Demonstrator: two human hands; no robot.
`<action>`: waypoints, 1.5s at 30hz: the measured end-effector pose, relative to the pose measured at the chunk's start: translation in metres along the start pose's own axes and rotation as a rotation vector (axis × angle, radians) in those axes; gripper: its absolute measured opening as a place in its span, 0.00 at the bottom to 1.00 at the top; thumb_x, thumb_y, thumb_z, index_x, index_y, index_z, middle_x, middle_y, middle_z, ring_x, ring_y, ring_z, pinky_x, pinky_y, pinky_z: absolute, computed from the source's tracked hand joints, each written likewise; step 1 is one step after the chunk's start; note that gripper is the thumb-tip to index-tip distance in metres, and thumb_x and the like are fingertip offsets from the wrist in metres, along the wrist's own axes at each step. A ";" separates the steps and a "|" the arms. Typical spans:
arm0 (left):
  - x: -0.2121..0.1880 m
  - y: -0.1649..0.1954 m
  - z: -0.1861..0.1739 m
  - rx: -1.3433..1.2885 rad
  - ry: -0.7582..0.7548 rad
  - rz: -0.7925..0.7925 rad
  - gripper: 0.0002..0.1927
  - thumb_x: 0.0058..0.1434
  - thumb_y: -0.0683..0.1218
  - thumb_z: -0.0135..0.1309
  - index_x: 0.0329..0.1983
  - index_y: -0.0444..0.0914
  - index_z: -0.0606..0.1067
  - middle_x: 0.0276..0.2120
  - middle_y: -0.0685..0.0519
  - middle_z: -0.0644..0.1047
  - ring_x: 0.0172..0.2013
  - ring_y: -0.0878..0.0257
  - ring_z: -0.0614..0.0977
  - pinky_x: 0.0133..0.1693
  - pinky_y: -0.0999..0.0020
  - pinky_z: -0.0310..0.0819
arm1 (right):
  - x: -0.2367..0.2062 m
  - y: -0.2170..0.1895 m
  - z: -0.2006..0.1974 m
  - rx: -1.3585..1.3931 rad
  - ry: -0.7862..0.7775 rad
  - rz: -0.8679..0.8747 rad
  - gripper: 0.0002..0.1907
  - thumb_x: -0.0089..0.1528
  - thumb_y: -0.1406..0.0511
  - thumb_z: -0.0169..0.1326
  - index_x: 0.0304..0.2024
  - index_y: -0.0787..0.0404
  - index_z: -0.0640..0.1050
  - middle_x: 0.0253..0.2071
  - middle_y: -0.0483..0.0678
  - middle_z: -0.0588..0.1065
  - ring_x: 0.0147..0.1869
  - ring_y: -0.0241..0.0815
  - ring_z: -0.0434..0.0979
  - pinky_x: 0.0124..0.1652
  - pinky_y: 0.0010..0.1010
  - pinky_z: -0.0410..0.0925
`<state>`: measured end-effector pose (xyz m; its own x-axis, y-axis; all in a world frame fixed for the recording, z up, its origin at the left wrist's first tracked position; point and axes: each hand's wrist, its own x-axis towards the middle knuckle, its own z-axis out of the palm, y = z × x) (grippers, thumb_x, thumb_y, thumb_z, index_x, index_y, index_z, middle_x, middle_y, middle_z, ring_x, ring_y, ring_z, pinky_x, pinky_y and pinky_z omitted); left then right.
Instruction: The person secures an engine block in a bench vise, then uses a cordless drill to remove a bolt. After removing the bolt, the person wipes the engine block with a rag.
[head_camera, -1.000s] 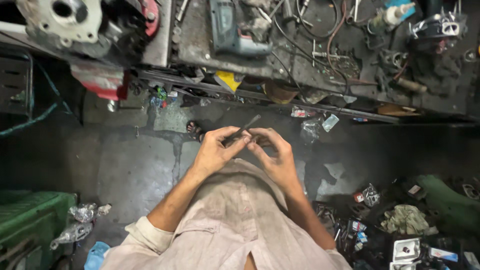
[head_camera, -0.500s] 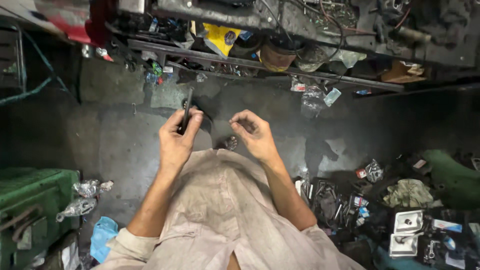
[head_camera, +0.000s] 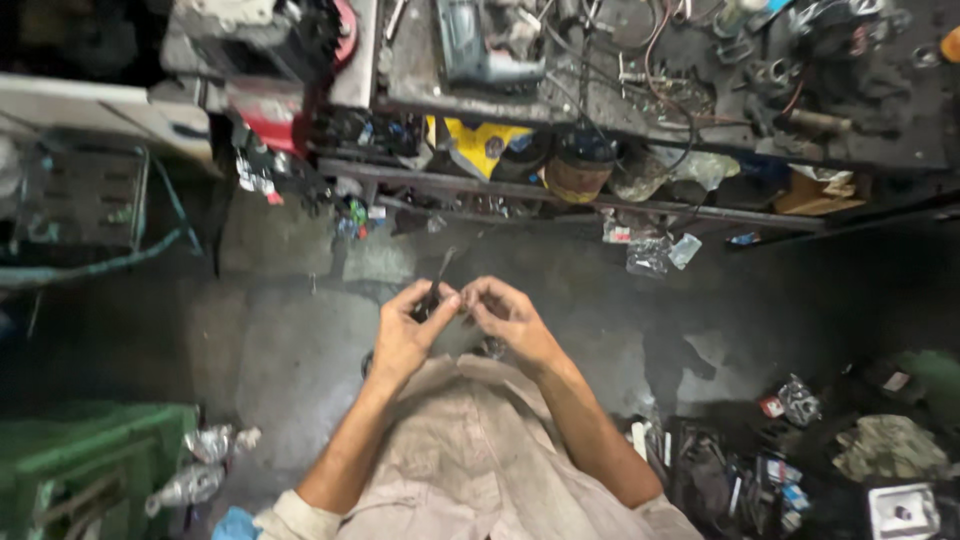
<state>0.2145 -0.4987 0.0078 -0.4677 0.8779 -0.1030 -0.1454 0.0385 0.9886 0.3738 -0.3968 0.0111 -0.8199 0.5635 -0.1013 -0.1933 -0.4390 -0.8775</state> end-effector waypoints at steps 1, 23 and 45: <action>-0.002 0.002 -0.009 0.047 0.029 0.002 0.06 0.62 0.42 0.63 0.38 0.34 0.80 0.30 0.61 0.78 0.33 0.76 0.75 0.36 0.79 0.70 | 0.001 0.001 0.008 0.072 -0.076 -0.028 0.07 0.67 0.66 0.56 0.45 0.62 0.74 0.48 0.42 0.72 0.53 0.33 0.71 0.53 0.28 0.67; -0.093 0.011 -0.296 0.492 0.230 0.095 0.12 0.51 0.46 0.69 0.37 0.37 0.84 0.28 0.50 0.82 0.26 0.64 0.79 0.32 0.69 0.74 | 0.045 0.172 0.257 -0.240 0.165 -0.068 0.06 0.69 0.67 0.54 0.46 0.63 0.74 0.47 0.41 0.72 0.54 0.30 0.70 0.55 0.24 0.65; -0.052 -0.001 -0.310 0.578 0.218 0.061 0.16 0.51 0.49 0.69 0.40 0.38 0.84 0.31 0.49 0.83 0.28 0.62 0.82 0.34 0.68 0.76 | 0.049 0.143 0.260 -0.078 0.105 -0.267 0.03 0.68 0.69 0.55 0.41 0.64 0.79 0.46 0.48 0.75 0.59 0.40 0.75 0.57 0.33 0.68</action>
<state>-0.0315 -0.6925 -0.0221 -0.6369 0.7709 -0.0044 0.3544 0.2978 0.8864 0.1659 -0.6135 0.0023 -0.6842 0.7232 0.0936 -0.3493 -0.2124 -0.9126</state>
